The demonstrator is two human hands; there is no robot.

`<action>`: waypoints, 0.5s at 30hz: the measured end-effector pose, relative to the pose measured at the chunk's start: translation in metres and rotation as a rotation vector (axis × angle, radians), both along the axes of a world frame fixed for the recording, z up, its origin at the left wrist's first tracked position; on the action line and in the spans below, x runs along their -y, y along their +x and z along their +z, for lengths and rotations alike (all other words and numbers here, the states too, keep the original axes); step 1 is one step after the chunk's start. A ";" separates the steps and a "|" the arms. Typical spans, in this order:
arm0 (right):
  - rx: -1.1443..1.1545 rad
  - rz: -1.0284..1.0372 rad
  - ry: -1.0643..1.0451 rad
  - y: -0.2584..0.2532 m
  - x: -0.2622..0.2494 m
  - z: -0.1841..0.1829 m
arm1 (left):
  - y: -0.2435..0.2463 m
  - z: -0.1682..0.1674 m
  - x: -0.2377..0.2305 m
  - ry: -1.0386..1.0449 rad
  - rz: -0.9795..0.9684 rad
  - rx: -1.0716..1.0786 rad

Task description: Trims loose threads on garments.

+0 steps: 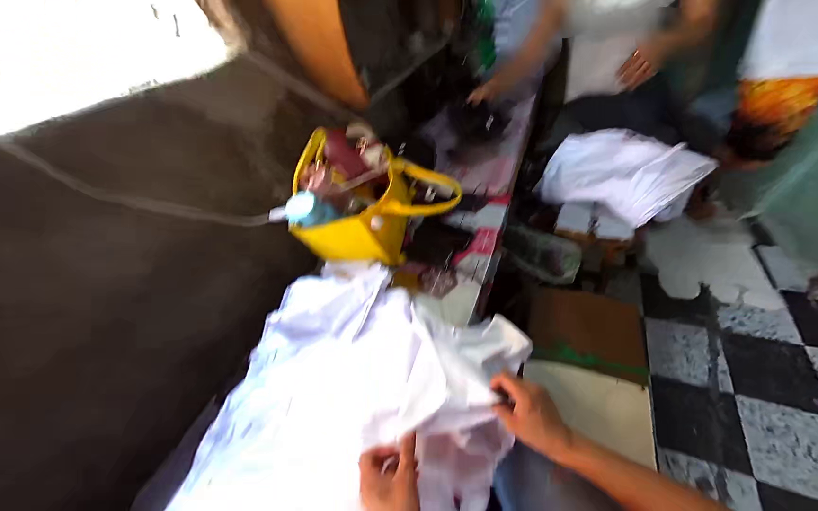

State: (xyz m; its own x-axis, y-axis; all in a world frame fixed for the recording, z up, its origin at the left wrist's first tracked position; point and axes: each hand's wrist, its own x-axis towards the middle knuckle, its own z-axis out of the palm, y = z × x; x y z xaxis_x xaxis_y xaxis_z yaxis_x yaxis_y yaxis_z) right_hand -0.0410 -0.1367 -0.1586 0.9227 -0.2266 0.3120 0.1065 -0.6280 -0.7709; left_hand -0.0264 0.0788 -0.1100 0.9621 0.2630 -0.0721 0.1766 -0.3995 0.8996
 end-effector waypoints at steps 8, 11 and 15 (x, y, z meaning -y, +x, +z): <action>0.084 0.087 0.203 -0.015 0.000 -0.021 | -0.011 0.017 0.043 -0.430 -0.082 -0.225; -0.008 0.044 0.370 -0.030 -0.011 -0.037 | 0.003 0.012 0.052 -0.418 -0.073 -0.250; -0.254 0.102 0.380 -0.049 -0.009 -0.053 | 0.019 0.010 0.062 -0.319 -0.071 -0.170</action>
State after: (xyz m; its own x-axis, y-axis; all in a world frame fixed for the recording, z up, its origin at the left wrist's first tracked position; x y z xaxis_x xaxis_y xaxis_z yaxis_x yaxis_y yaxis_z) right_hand -0.0899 -0.1282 -0.2118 0.9826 -0.1850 -0.0136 -0.0683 -0.2922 -0.9539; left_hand -0.0078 0.0172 -0.1000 0.9444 0.1341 -0.3002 0.3162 -0.1202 0.9410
